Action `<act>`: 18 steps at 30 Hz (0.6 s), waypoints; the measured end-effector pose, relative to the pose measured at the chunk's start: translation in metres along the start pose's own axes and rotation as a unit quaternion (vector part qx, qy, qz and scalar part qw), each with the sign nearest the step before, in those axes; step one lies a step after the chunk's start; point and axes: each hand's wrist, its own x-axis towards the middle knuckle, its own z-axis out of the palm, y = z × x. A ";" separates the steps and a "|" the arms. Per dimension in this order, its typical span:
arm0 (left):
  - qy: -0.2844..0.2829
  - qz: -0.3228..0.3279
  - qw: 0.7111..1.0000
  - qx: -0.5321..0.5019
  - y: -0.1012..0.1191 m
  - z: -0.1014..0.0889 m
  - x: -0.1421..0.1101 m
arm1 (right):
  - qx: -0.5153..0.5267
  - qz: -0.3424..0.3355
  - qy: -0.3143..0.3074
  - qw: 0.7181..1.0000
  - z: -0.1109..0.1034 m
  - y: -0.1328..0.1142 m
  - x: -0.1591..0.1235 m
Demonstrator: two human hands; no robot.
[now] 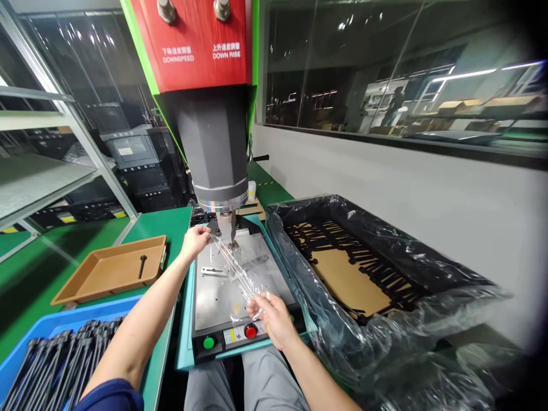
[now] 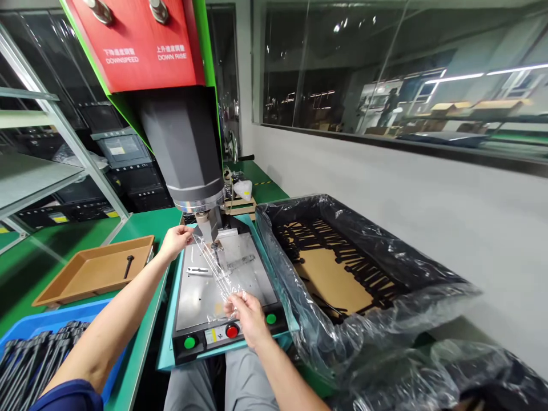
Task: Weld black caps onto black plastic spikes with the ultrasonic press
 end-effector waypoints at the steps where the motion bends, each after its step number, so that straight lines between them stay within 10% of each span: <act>1: 0.000 -0.017 1.000 -0.023 0.000 -0.001 -0.001 | -0.008 0.000 -0.002 1.000 0.000 0.001 -0.001; 7: 0.011 -0.073 0.992 -0.103 -0.015 -0.028 -0.037 | -0.012 0.018 -0.016 1.000 0.001 0.011 -0.017; 18: 0.122 -0.102 0.987 -0.015 -0.065 -0.068 -0.184 | -0.022 0.120 -0.078 0.989 -0.016 0.038 -0.044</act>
